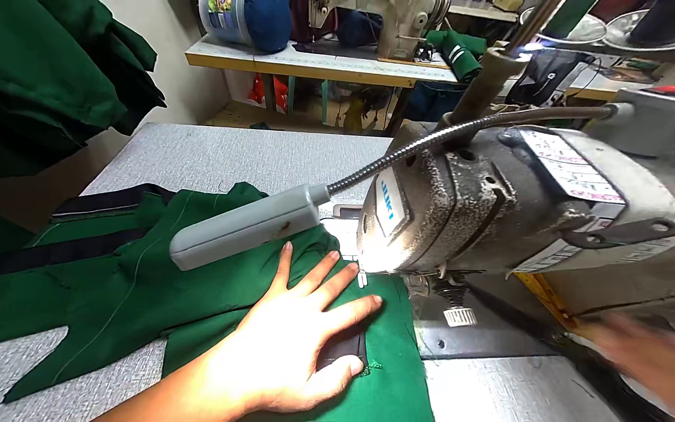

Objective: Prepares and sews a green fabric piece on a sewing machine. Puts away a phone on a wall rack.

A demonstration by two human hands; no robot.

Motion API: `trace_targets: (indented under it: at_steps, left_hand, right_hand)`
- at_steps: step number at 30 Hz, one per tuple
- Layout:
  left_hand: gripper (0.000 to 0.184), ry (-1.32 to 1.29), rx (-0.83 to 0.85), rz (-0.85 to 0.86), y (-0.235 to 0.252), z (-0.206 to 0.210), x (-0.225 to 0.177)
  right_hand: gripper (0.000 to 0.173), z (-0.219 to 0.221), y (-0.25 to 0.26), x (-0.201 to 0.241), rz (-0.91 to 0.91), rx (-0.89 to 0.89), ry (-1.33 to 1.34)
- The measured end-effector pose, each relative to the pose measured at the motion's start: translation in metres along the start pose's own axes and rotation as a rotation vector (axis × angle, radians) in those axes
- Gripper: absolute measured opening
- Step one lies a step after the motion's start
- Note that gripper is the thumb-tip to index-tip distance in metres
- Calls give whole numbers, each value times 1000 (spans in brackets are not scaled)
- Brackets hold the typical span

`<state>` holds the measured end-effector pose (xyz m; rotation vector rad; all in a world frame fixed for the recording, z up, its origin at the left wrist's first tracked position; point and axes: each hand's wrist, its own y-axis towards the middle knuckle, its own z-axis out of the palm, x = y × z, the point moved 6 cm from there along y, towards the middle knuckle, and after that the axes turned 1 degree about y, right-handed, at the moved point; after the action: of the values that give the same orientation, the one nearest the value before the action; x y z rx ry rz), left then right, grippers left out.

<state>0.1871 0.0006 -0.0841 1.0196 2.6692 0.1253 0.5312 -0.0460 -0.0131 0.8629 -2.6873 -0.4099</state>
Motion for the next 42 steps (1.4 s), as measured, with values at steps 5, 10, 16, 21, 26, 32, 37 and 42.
trace_targets:
  at_steps: [5, 10, 16, 21, 26, 32, 37, 42]
  left_hand:
    - [75, -5, 19, -47, 0, -3, 1]
    - [76, -5, 43, -40, 0, -3, 2]
    - [76, 22, 10, -17, 2, -3, 3]
    - [77, 37, 96, -36, 13, -4, 16]
    - [76, -6, 112, -61, 26, -6, 32]
    - [75, 9, 156, -65, 38, -8, 42]
    - [72, 228, -57, -22, 24, -24, 18]
    - [85, 49, 33, -53, -6, -7, -1]
  right_hand:
    - [74, 72, 57, 102, -283, 312, 294]
    - [76, 100, 50, 101, -392, 453, 261]
    - [67, 100, 52, 99, -380, 459, 243]
    - [66, 106, 65, 93, -395, 431, 172]
    - [66, 115, 80, 81, -434, 349, 110]
    - [66, 118, 94, 75, -411, 376, 105]
    - [71, 96, 83, 94, -337, 432, 181]
    - [83, 86, 50, 110, -302, 525, 283]
